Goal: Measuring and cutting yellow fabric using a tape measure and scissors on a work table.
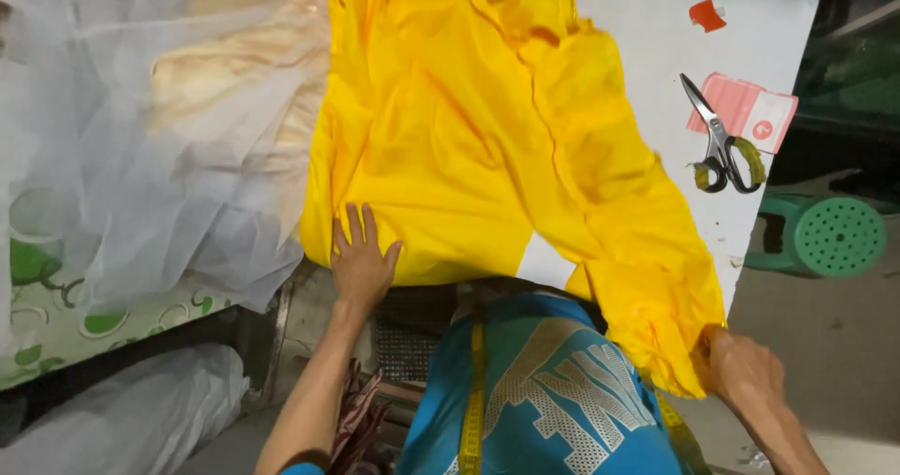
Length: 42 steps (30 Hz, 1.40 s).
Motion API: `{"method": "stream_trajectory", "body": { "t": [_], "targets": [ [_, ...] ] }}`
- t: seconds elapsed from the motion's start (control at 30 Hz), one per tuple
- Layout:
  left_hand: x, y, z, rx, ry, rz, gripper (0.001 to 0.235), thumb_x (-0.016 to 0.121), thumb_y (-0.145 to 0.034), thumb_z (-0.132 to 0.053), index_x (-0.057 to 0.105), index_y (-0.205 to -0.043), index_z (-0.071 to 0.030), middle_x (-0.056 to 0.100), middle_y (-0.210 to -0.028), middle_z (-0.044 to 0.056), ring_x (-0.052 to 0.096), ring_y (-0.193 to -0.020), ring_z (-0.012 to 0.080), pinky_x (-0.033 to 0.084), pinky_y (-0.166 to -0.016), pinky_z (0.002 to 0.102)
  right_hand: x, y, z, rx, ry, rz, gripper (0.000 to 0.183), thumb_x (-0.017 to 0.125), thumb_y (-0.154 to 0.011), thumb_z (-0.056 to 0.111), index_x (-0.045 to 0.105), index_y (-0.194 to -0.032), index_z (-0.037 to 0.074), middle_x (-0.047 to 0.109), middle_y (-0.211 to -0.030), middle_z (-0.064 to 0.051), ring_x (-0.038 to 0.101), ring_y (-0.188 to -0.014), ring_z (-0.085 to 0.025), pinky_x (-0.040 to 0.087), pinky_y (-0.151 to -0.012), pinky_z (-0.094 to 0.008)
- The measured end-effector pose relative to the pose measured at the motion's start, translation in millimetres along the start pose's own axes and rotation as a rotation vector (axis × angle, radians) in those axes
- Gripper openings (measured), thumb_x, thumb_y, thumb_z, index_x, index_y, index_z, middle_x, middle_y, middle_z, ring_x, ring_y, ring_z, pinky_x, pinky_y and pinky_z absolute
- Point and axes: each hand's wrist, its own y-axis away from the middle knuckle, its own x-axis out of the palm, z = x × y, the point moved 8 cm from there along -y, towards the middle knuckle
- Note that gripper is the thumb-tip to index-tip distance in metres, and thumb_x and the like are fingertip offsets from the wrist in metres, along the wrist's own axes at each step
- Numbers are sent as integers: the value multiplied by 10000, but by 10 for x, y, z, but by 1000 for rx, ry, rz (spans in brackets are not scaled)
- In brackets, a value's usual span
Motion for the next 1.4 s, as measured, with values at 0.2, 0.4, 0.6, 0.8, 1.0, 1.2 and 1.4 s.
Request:
{"method": "stream_trajectory", "body": {
  "t": [0.2, 0.4, 0.6, 0.8, 1.0, 1.2, 1.4],
  "targets": [
    [-251, -439, -6, -21, 102, -20, 657, 436, -1019, -582, 615, -1310, -22, 610, -1243, 243, 607, -1038, 495, 502, -817, 620, -918, 410, 334, -42, -281, 255, 578, 536, -994, 537, 470, -1519, 301, 787, -1301, 54, 827, -1098, -135, 695, -939, -303],
    [-988, -1219, -916, 155, 626, -211, 545, 524, -1052, -367, 545, -1420, 35, 598, -1396, 242, 534, -1274, 444, 413, -1063, 526, -3078, -396, 1092, -535, -812, -708, 380, 713, -1022, 388, 670, -842, 55, 660, -783, -72, 553, -682, -204, 392, -647, -399],
    [-919, -2380, -1440, 211, 723, -380, 467, 575, -1026, -249, 551, -1400, 30, 617, -1377, 225, 532, -1272, 434, 443, -1071, 513, -4159, -1678, 2262, -511, -1119, -461, 735, 696, -918, 588, 513, -1334, 9, 614, -1295, -190, 673, -1045, -322, 672, -603, -405],
    [-715, -2942, -1518, 244, 411, -419, 471, 565, -1028, -297, 521, -1400, -11, 570, -1426, 204, 483, -1332, 434, 492, -939, 599, -4234, -2105, 2601, -539, -1196, -263, 468, 784, -992, 165, 455, -660, 201, 456, -638, 65, 437, -533, -78, 281, -441, -328],
    [-593, -3283, -1545, 219, 214, -360, 660, 522, -1076, -501, 354, -1588, -120, 380, -1616, 194, 377, -1473, 424, 354, -1140, 566, -4898, -3118, 2436, -892, -695, -1102, 344, 781, -973, 207, 752, -1275, 44, 744, -1242, -159, 678, -1139, -327, 477, -970, -375],
    [-294, -3470, -1389, 262, 251, -241, 774, 515, -1103, -574, 196, -1687, -178, 22, -1737, 124, 36, -1608, 377, 225, -1255, 644, -4570, -3194, 2152, -616, -679, -740, 310, 580, -1115, 342, 668, -1277, 93, 661, -1117, -258, 596, -866, -406, 423, -693, -511],
    [-416, -3786, -1154, 497, 368, -310, 796, 624, -1100, -471, 214, -1676, -105, 92, -1729, 184, 44, -1603, 415, 144, -1314, 594, -4533, -2453, 2268, -697, -552, -608, 457, 808, -897, 162, 630, -1262, -47, 643, -1256, -257, 597, -1085, -490, 475, -852, -530]
  ]
}}
